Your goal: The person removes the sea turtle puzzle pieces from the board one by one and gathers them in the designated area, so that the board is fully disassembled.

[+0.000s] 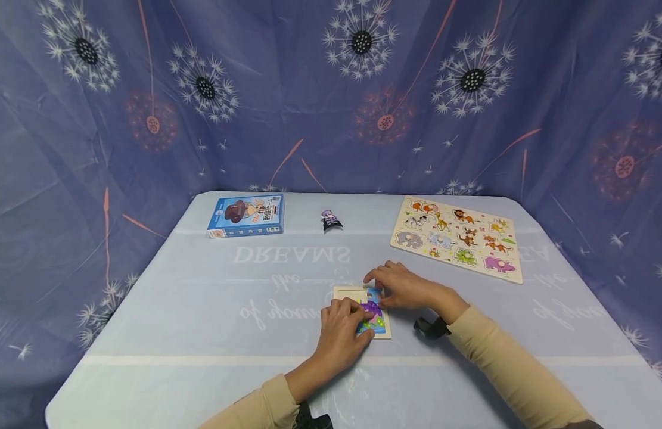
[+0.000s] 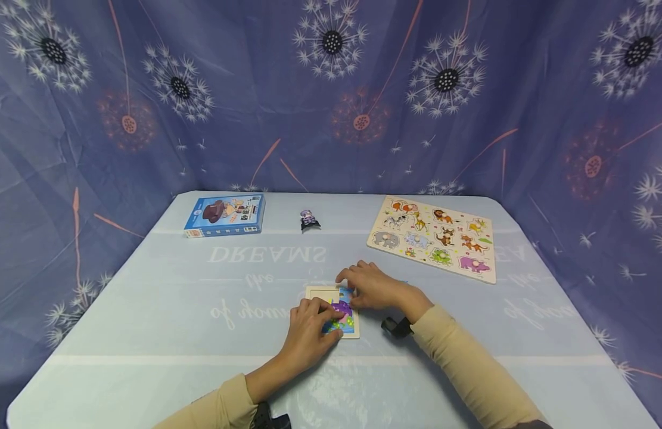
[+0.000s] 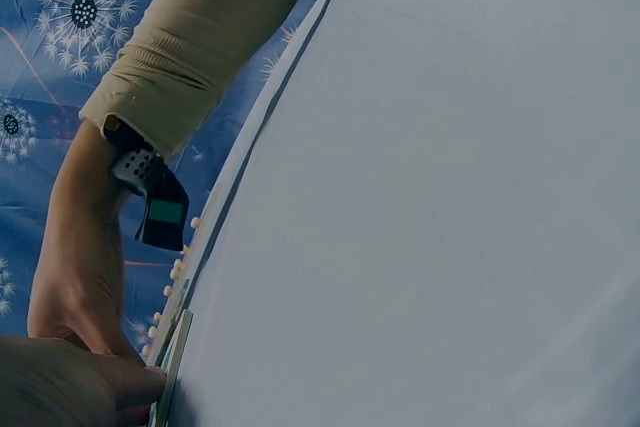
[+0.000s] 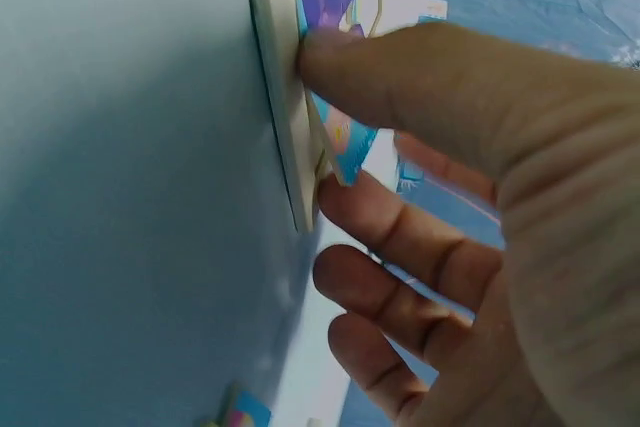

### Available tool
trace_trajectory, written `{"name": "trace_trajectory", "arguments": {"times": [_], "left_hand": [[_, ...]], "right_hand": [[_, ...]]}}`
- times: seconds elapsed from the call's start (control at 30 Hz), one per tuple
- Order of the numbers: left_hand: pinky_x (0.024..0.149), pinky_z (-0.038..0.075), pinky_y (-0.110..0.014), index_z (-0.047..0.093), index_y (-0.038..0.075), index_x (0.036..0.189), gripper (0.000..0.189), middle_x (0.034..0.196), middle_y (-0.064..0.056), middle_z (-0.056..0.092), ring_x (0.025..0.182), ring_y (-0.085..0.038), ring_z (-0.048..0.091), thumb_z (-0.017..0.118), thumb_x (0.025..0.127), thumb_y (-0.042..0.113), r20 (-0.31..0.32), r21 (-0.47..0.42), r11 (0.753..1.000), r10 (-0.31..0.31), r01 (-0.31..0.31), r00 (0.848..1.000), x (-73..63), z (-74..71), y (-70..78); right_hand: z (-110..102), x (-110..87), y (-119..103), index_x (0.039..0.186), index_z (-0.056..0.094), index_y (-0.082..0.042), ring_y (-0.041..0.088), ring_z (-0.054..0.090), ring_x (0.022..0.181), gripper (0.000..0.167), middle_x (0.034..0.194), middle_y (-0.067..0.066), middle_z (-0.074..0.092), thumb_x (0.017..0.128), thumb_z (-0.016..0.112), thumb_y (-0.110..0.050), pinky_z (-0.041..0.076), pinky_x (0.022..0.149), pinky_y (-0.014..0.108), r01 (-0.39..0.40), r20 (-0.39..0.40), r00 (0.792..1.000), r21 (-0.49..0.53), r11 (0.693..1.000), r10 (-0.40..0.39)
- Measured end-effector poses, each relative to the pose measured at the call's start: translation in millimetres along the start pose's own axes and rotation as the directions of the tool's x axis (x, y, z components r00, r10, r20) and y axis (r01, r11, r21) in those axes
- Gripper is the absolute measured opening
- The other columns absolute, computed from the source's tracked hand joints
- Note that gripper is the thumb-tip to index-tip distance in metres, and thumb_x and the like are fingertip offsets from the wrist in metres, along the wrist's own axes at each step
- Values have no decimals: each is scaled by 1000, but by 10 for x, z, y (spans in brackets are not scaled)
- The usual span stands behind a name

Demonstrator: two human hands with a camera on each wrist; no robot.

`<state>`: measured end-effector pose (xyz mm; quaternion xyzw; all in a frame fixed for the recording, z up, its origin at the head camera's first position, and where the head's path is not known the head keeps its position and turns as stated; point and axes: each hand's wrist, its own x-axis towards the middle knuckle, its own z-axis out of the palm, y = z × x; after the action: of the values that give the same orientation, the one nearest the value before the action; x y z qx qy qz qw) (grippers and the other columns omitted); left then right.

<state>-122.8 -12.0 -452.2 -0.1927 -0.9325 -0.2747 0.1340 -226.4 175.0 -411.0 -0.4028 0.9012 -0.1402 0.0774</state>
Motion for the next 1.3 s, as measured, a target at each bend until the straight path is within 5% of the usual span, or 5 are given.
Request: {"name": "trace_trajectory", "arguments": {"times": [0.5, 1.3], "left_hand": [[84, 30, -39, 74, 19, 103, 28, 102, 2, 55, 98, -17, 44, 71, 76, 27, -11, -17, 1000, -1, 1, 1000, -9, 5, 0], [85, 30, -39, 74, 20, 104, 29, 102, 3, 55, 99, -16, 44, 71, 76, 27, -10, -9, 1000, -4, 4, 1000, -8, 13, -8]], "right_hand": [[142, -103, -7, 104, 62, -12, 12, 46, 93, 33, 98, -4, 61, 75, 75, -19, 41, 84, 33, -77, -152, 984, 108, 991, 94], [170, -128, 17, 106, 68, -14, 11, 47, 92, 29, 97, -4, 60, 78, 74, -20, 42, 81, 29, -54, -171, 983, 109, 993, 72]]}}
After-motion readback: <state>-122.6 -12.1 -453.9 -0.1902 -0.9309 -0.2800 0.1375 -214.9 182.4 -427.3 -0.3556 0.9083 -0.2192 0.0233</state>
